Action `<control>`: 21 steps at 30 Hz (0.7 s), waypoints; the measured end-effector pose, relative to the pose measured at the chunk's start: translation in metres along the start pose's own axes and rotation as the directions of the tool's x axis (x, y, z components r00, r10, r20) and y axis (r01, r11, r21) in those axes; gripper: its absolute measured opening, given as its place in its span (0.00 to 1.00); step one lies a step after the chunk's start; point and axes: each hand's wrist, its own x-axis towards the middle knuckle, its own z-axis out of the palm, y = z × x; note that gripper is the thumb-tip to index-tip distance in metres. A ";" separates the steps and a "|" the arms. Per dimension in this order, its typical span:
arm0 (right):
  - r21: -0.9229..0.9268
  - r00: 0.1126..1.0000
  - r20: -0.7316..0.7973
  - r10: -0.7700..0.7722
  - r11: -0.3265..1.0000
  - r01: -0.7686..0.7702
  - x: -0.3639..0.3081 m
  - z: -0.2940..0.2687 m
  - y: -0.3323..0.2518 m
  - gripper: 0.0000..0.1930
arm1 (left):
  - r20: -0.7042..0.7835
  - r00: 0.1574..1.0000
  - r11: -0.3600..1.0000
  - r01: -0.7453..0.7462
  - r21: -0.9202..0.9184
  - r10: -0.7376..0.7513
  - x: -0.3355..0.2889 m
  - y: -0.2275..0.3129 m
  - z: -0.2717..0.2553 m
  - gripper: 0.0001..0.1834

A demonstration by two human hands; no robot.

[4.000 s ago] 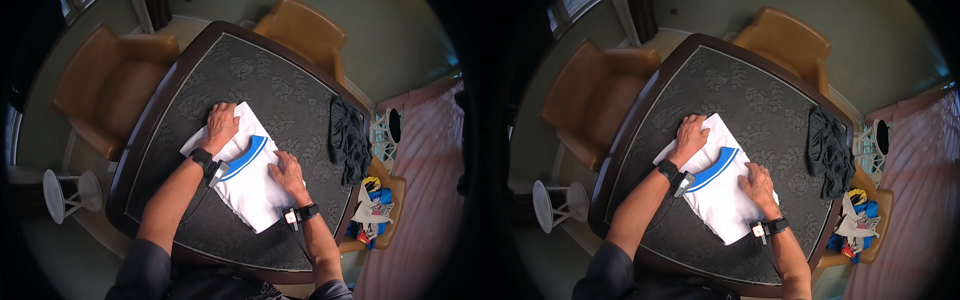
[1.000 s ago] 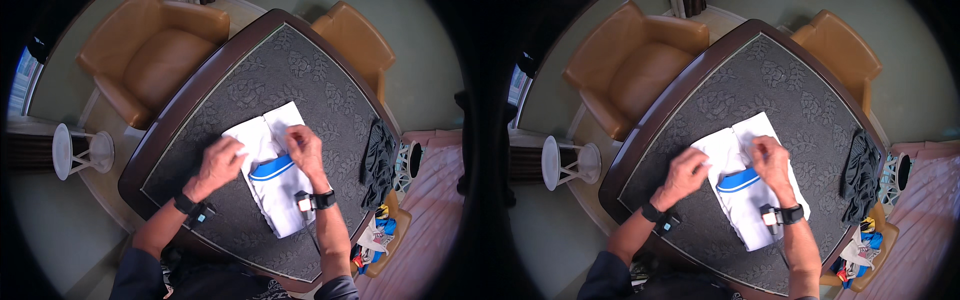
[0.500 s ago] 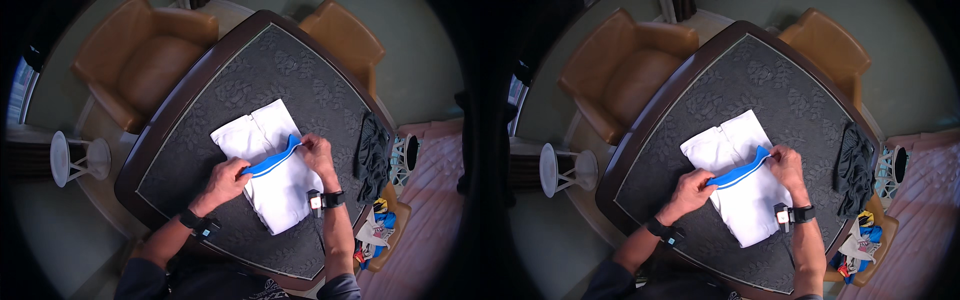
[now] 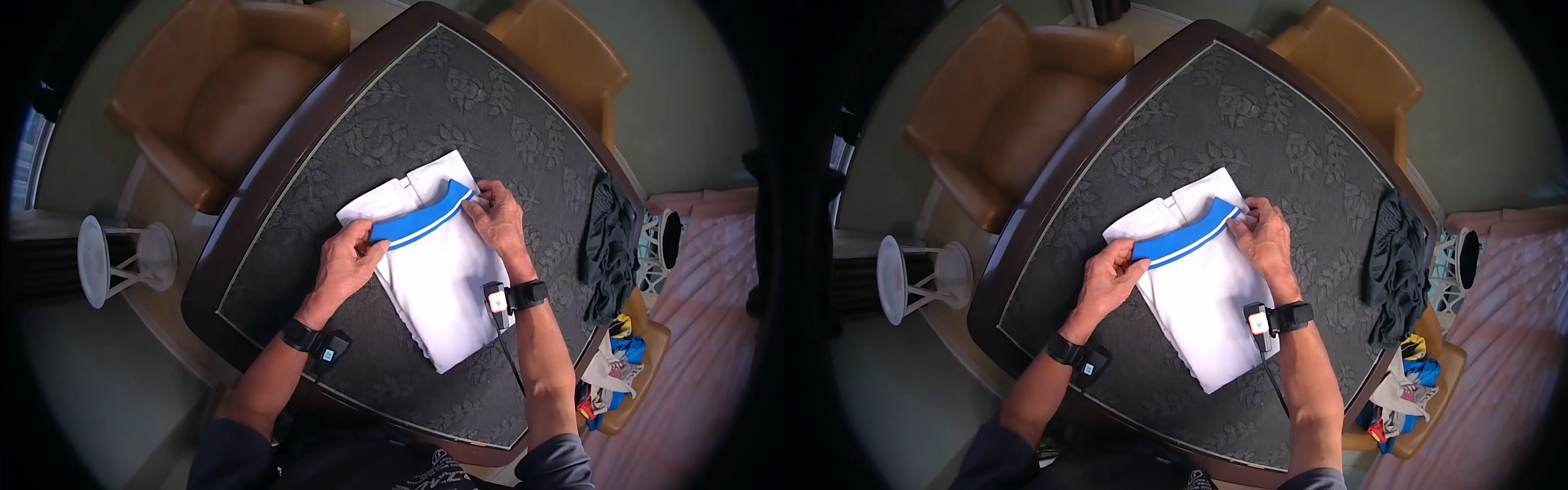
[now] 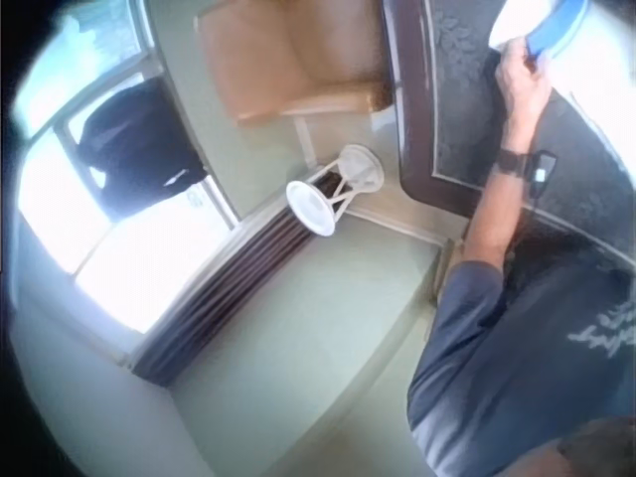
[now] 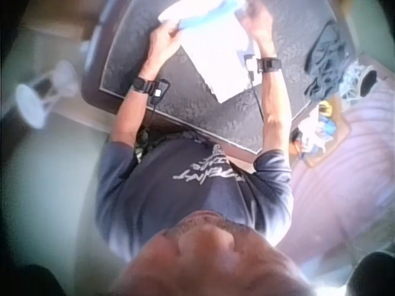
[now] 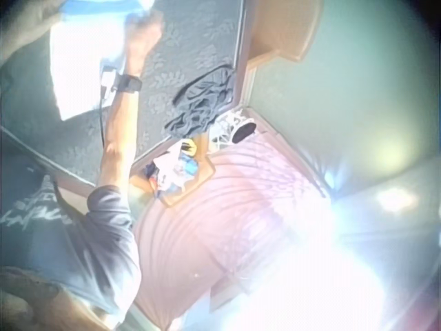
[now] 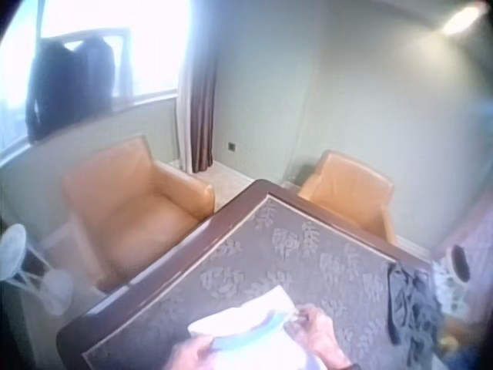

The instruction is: The person folds a white shirt and a pair of blue jeans on a dining table. They smooth and align the shirt, fold it into a compact rectangle, then fold the jeans by aligning the legs and folding them into a neat stack.

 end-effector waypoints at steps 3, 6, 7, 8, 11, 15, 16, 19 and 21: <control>-0.111 0.997 -0.075 -0.015 0.994 0.006 -0.013 -0.009 0.002 0.23 | -0.122 0.992 0.998 -0.045 -0.041 0.039 -0.010 0.000 0.007 0.19; -0.119 1.000 -0.014 0.028 0.992 -0.029 -0.030 -0.015 0.013 0.23 | -0.153 0.986 0.993 -0.075 -0.089 0.061 -0.031 -0.004 0.014 0.22; -0.102 0.997 0.057 0.056 0.994 -0.050 -0.036 -0.015 0.021 0.23 | -0.138 0.989 0.988 -0.065 -0.137 0.046 -0.039 0.000 0.017 0.22; -0.084 0.988 0.128 0.083 0.994 -0.072 -0.041 -0.015 0.027 0.22 | -0.121 0.991 0.978 0.030 -0.204 -0.056 -0.047 0.006 0.021 0.21; -0.081 0.981 0.167 0.096 0.993 -0.083 -0.048 -0.021 0.032 0.17 | -0.012 0.966 0.900 0.236 -0.366 -0.258 -0.075 0.015 0.033 0.20; 0.177 0.971 0.208 0.117 0.972 -0.155 -0.056 -0.030 0.033 0.14 | 0.239 0.900 0.828 0.430 -0.361 -0.364 -0.100 0.024 0.051 0.13; 0.206 0.970 0.215 0.117 0.965 -0.162 -0.059 -0.031 0.035 0.14 | 0.257 0.894 0.819 0.442 -0.365 -0.367 -0.100 0.025 0.054 0.13; 0.209 0.966 0.231 0.113 0.964 -0.163 -0.065 -0.030 0.051 0.13 | 0.312 0.869 0.799 0.481 -0.359 -0.383 -0.095 0.024 0.061 0.10; 0.100 0.966 0.231 0.117 0.985 -0.143 -0.071 -0.028 0.069 0.14 | 0.367 0.841 0.773 0.523 -0.359 -0.398 -0.096 0.019 0.065 0.11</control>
